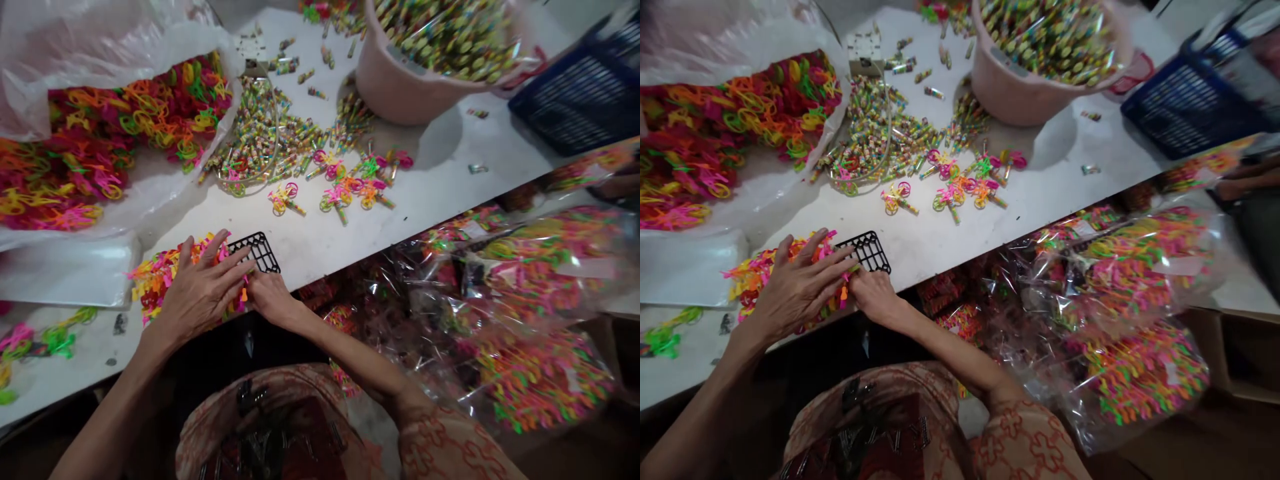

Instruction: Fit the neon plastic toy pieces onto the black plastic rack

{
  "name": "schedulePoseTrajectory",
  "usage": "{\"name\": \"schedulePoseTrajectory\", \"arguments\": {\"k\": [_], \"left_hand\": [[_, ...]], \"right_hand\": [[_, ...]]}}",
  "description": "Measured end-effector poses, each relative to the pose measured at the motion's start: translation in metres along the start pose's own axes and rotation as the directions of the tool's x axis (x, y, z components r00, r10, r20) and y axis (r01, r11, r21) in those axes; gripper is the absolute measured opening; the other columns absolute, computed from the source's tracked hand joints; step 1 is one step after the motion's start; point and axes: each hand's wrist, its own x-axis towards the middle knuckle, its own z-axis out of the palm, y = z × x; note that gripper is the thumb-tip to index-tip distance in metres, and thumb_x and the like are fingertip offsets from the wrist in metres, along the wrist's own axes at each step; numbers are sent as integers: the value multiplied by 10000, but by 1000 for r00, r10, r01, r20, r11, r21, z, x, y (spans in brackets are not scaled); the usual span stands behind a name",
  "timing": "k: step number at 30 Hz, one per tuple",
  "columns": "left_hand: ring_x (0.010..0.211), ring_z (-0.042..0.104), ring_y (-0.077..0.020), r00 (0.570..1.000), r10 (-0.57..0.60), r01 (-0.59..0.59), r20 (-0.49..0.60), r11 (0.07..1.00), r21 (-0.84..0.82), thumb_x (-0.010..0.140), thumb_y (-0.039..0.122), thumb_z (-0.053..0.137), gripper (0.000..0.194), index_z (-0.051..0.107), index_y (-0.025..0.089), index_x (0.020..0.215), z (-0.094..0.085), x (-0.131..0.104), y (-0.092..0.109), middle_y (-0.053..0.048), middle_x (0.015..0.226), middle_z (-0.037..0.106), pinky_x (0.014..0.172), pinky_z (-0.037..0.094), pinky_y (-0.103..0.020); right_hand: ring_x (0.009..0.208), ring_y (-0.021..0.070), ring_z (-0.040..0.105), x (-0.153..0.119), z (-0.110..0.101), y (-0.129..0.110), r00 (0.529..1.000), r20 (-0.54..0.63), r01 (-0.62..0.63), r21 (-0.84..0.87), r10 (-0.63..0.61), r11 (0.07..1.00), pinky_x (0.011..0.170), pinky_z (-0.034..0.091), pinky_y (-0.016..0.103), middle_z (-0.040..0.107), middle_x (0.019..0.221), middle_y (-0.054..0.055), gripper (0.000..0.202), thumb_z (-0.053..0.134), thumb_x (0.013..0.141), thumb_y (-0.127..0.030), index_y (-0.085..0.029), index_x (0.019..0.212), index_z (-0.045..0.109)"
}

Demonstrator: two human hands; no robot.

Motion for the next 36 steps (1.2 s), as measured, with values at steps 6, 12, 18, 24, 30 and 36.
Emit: {"name": "schedulePoseTrajectory", "arguments": {"k": [6,12,18,24,30,36], "left_hand": [[1408,388,-291,998,18,-18,-63,1000,-2,964,301,426,231,647,301,1029,8,0,-1,17,1252,683,1161,198,-641],[1378,434,-292,994,44,-37,-101,997,65,956,277,427,293,609,365,1169,9,-1,-3,36,1348,620,1142,260,-620],[1385,424,-293,985,104,-89,-135,990,110,936,210,463,320,643,365,1151,14,-3,-7,-14,1346,620,1115,259,-656],[1427,358,-276,993,57,-52,-100,997,60,900,187,523,342,642,367,1165,8,-3,-3,-13,1476,493,1157,226,-605],[1459,289,-296,994,30,-26,-105,999,41,870,203,557,330,656,356,1145,6,-5,-3,-32,1536,406,1155,240,-602],[1457,291,-302,995,29,-25,-99,999,43,877,201,561,325,640,343,1158,6,-5,-3,-52,1534,413,1154,246,-575]], "right_hand": [[857,169,642,-15,-39,40,966,-210,-114,179,152,977,766,475,262,694,935,58,206,561,868,-152,-146,1025,695],[979,266,637,26,-91,90,847,-376,-423,-46,377,905,829,464,368,623,1113,166,271,464,888,-95,-135,1060,670],[912,233,614,43,-84,98,831,-399,-416,19,388,909,783,440,324,665,947,125,166,540,839,-141,-142,932,677],[658,115,524,33,-45,91,888,-313,-44,672,337,739,639,418,232,580,696,-37,210,632,652,-152,-139,860,663],[674,106,523,45,-25,60,914,-306,124,835,267,536,653,433,236,585,741,-28,140,661,641,-228,-146,750,633],[663,95,483,54,-26,52,849,-421,160,781,319,604,649,412,226,536,710,-40,154,705,655,-262,-165,689,589]]}}
